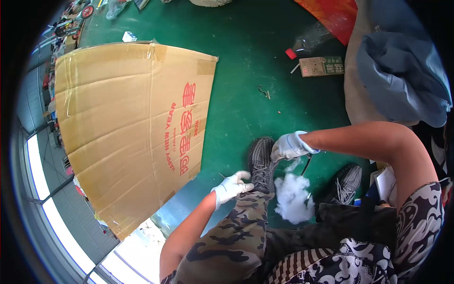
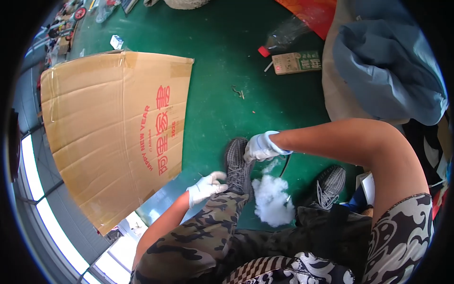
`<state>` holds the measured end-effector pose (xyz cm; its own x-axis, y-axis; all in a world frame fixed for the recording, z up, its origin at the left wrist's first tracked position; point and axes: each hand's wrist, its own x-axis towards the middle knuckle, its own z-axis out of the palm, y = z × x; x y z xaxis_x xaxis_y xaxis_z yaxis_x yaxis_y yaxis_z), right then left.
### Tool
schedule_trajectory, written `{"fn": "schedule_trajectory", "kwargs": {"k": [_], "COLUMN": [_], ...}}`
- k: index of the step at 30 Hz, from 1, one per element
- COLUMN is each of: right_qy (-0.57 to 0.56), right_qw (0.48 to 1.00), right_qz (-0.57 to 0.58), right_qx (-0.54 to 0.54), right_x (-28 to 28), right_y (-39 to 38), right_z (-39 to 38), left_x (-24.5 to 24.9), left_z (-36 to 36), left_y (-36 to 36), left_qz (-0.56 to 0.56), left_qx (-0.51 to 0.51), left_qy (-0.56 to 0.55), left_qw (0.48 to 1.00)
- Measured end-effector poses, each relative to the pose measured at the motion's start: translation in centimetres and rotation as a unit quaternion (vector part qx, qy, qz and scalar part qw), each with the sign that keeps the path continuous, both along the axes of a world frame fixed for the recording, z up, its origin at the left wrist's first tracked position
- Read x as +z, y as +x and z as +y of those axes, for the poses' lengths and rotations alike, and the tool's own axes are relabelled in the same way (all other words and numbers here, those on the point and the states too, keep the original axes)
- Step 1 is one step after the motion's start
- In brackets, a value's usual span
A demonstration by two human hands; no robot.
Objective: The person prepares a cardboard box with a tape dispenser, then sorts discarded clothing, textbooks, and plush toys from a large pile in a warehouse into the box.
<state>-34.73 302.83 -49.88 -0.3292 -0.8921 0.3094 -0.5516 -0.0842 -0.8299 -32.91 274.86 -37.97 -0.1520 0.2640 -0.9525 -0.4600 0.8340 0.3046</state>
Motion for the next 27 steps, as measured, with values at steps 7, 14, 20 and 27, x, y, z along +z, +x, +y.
{"fn": "schedule_trajectory", "kwargs": {"k": [7, 14, 20, 27], "right_qy": [0.234, 0.248, 0.271, 0.258], "right_qw": [0.829, 0.858, 0.848, 0.85], "right_qz": [-0.502, -0.44, -0.447, -0.444], "right_qx": [-0.077, -0.092, -0.086, -0.116], "right_x": [5.2, 6.4, 7.2, 8.8], "right_y": [-1.5, -2.4, -2.3, -3.9], "right_z": [-0.1, -0.3, 0.1, -0.6], "left_x": [1.3, 1.4, 3.0, 2.1], "left_z": [1.2, 0.9, 2.2, 0.8], "left_y": [-1.7, -1.5, -3.6, -1.4], "left_qz": [-0.031, -0.085, -0.024, -0.139], "left_qx": [-0.14, -0.123, -0.076, 0.002], "left_qy": [0.043, -0.009, -0.097, -0.042], "left_qw": [0.989, 0.989, 0.992, 0.989]}}
